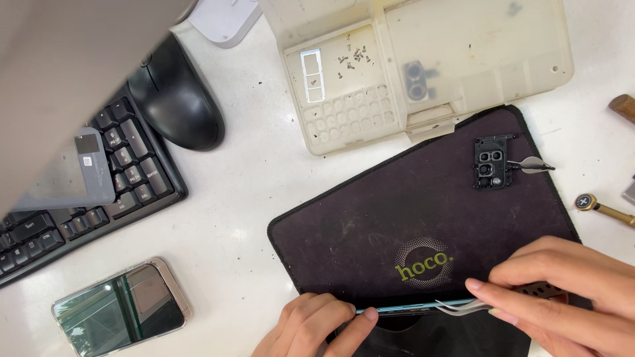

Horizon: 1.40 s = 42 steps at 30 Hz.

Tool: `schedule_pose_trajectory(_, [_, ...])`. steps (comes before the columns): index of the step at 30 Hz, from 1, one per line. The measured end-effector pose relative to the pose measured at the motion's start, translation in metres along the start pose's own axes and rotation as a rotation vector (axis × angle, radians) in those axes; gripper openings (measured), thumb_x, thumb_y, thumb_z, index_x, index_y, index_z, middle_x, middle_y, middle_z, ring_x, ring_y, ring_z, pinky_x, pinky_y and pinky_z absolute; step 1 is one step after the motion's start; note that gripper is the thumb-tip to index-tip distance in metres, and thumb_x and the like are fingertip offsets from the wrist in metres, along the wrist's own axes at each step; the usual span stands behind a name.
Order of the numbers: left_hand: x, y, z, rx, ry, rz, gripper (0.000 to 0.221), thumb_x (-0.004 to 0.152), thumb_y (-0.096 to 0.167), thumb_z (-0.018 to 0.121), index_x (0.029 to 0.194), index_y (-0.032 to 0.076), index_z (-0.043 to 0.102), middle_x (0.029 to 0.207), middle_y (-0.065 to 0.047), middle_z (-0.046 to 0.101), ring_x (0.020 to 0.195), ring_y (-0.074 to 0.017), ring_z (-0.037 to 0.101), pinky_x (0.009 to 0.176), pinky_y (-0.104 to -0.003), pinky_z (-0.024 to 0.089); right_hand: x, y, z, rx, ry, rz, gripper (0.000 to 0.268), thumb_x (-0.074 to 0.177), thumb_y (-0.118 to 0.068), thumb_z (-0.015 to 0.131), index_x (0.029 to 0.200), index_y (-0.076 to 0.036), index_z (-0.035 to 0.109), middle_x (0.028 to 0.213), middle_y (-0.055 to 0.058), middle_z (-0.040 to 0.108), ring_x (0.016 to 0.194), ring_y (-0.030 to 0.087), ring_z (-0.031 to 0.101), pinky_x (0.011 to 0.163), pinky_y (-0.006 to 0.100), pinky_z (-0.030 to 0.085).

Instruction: The person reassembles a disassembled smartphone on a workbench. They connect internal ribbon cables, secure the battery and camera module with screws, and attach the screen assembly to the chassis using a screwdriver and tweezers.

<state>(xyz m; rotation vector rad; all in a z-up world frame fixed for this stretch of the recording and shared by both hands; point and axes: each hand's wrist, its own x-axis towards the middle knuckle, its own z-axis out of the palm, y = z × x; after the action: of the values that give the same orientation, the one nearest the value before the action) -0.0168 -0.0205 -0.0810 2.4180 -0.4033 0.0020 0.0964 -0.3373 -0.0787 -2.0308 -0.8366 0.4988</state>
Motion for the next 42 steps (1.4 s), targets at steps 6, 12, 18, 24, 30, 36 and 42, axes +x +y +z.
schedule_pose_trajectory(6, [0.005,-0.001,0.005,0.006,0.038,0.001,0.025,0.092,0.01,0.073,0.115,0.016,0.077,0.104,-0.003,0.063,0.099,-0.0181,0.068,0.092,-0.037,0.061,0.008,-0.002,-0.008,0.102,-0.072,0.065,0.041,0.082,-0.013,0.081,0.122,-0.017,0.081,0.096,-0.003,0.071,0.079,0.008,0.068,0.056,0.018,0.054])
schedule_pose_trajectory(12, [0.015,0.009,-0.006,0.066,0.014,-0.084,0.023,0.093,0.016,0.068,0.115,0.016,0.075,0.104,-0.002,0.064,0.102,-0.0163,0.069,0.095,-0.039,0.059,-0.006,0.009,-0.002,-0.041,-0.033,0.048,0.04,0.086,-0.015,0.075,0.126,-0.016,0.077,0.099,0.0,0.073,0.082,0.006,0.067,0.06,0.017,0.057])
schedule_pose_trajectory(18, [0.025,0.009,-0.022,0.102,-0.13,-0.068,0.031,0.094,0.02,0.064,0.122,0.011,0.072,0.109,-0.007,0.065,0.112,-0.0223,0.064,0.098,-0.043,0.056,-0.039,0.006,0.019,-0.5,-0.114,-0.04,0.046,0.093,-0.04,0.057,0.131,-0.019,0.071,0.112,0.006,0.065,0.097,0.016,0.066,0.08,0.035,0.061])
schedule_pose_trajectory(24, [0.034,0.007,-0.034,-0.036,-0.195,0.017,0.071,0.081,0.05,0.081,0.125,-0.004,0.066,0.115,-0.017,0.06,0.114,-0.033,0.058,0.099,-0.05,0.048,-0.041,-0.002,0.011,-0.631,-0.158,-0.136,0.08,0.082,-0.069,0.066,0.127,-0.003,0.067,0.113,0.014,0.063,0.099,0.029,0.065,0.077,0.043,0.058])
schedule_pose_trajectory(30, [0.036,0.005,-0.043,-0.073,-0.201,0.095,0.08,0.076,0.045,0.087,0.129,-0.009,0.061,0.122,-0.021,0.056,0.119,-0.0359,0.055,0.098,-0.051,0.046,-0.026,-0.026,0.006,-0.611,-0.157,-0.039,0.071,0.072,-0.058,0.075,0.119,-0.005,0.068,0.114,0.014,0.064,0.103,0.029,0.065,0.077,0.04,0.058])
schedule_pose_trajectory(36, [0.037,0.009,-0.046,-0.093,-0.238,0.052,0.086,0.069,0.041,0.09,0.134,-0.005,0.057,0.127,-0.019,0.052,0.123,-0.0374,0.05,0.103,-0.051,0.042,-0.018,-0.043,0.008,-0.712,-0.17,-0.063,0.089,0.071,-0.063,0.072,0.129,0.002,0.057,0.125,0.018,0.055,0.114,0.033,0.053,0.092,0.044,0.052])
schedule_pose_trajectory(42, [0.038,0.015,-0.047,-0.085,-0.206,0.052,0.088,0.064,0.035,0.093,0.133,-0.004,0.056,0.128,-0.018,0.05,0.124,-0.0376,0.048,0.103,-0.05,0.04,-0.003,-0.048,0.007,-0.538,-0.39,0.18,0.094,0.07,-0.054,0.082,0.136,0.004,0.05,0.133,0.015,0.045,0.12,0.028,0.048,0.088,0.033,0.054])
